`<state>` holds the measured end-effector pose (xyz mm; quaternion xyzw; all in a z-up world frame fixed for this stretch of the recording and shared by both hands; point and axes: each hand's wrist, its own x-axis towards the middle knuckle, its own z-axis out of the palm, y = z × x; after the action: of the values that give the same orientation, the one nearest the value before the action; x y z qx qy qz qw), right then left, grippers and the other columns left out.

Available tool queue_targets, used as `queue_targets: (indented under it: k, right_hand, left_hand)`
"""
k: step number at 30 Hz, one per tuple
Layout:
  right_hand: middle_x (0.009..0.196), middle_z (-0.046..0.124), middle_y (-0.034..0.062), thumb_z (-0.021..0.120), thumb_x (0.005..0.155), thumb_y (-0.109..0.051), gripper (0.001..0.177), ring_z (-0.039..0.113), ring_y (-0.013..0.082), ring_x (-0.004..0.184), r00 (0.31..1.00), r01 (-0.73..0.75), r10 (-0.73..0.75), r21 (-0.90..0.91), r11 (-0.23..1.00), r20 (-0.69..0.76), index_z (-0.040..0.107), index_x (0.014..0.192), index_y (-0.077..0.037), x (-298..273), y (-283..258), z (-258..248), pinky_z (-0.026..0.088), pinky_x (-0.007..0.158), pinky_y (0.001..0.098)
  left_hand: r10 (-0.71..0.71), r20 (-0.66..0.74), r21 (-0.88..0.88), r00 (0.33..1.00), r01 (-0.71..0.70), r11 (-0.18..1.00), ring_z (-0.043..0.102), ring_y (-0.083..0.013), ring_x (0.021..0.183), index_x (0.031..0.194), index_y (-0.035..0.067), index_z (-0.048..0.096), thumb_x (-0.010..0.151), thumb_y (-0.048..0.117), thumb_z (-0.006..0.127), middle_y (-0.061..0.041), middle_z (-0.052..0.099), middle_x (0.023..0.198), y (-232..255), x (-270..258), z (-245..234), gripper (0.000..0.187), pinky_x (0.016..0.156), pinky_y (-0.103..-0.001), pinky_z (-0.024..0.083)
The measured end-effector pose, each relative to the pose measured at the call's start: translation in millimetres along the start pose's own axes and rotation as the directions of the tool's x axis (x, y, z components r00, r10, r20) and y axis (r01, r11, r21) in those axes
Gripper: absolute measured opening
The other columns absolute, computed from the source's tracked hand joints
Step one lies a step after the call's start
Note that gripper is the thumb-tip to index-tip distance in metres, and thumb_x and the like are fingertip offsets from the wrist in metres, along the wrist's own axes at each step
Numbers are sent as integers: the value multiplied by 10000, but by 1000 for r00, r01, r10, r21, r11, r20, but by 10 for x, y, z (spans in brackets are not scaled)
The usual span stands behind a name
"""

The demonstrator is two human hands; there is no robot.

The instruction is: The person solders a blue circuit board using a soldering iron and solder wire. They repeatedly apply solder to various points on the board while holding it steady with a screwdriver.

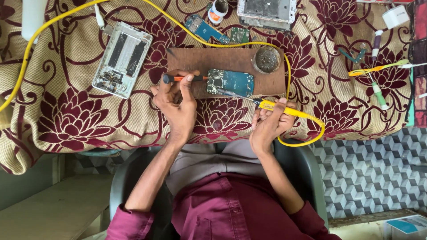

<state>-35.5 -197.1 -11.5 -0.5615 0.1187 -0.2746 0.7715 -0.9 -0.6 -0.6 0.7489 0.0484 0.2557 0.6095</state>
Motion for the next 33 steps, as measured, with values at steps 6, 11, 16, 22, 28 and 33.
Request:
queue_targets:
  k: [6, 11, 16, 22, 28, 33]
  right_hand:
    - [717, 489, 34, 501, 1133, -127, 175, 451, 85, 524, 999, 45, -42, -116, 992, 32, 424, 989, -65, 52, -125, 60, 382, 405, 238]
    - [736, 482, 30, 497, 1122, -24, 199, 443, 68, 499, 967, 201, -140, -302, 932, 211, 401, 948, -38, 193, -318, 132, 405, 401, 238]
    - [688, 481, 18, 515, 1104, 41, 222, 457, 58, 474, 923, 282, -145, -370, 885, 356, 401, 930, -34, 469, -448, 298, 374, 387, 229]
    - [685, 499, 22, 528, 1114, 55, 229, 474, 54, 488, 879, 263, -55, -386, 884, 474, 409, 944, -43, 662, -535, 395, 349, 404, 235]
    - [634, 470, 9, 521, 1105, 38, 247, 457, 50, 448, 879, 235, -22, -393, 889, 476, 414, 902, -53, 773, -488, 377, 350, 356, 232]
    - [667, 470, 5, 493, 1093, 1, 217, 422, 45, 431, 924, 130, 12, -344, 930, 382, 429, 895, -59, 708, -375, 341, 370, 337, 229]
  left_hand:
    - [4, -4, -1, 1000, -4, 1000, 687, -56, 824, 1100, 89, 646, 1049, 81, 639, -12, 815, 1006, 36, 5, -6, 52, 977, -324, 268]
    - [18, 6, 38, 1000, -18, 999, 714, -59, 833, 1085, 88, 645, 1042, 78, 638, -9, 819, 982, 43, -2, -21, 44, 1010, -338, 241]
    - [5, 9, 11, 1000, -5, 1000, 749, -76, 851, 1089, 72, 646, 1035, 79, 626, -25, 822, 991, -5, -21, 6, 57, 1004, -316, 272]
    - [-45, 18, -174, 999, 48, 984, 781, -67, 940, 1133, 74, 642, 1066, 100, 610, -15, 807, 1049, -65, -56, 49, 80, 1012, -300, 385]
    - [44, 7, 86, 999, -45, 995, 742, -74, 819, 1052, 77, 682, 1010, 85, 627, -15, 827, 1002, 17, -42, -11, 70, 943, -312, 284]
    - [87, -4, 33, 996, -87, 996, 761, -70, 862, 1092, 75, 677, 1022, 98, 649, -9, 809, 1002, 32, -14, -9, 78, 988, -344, 290]
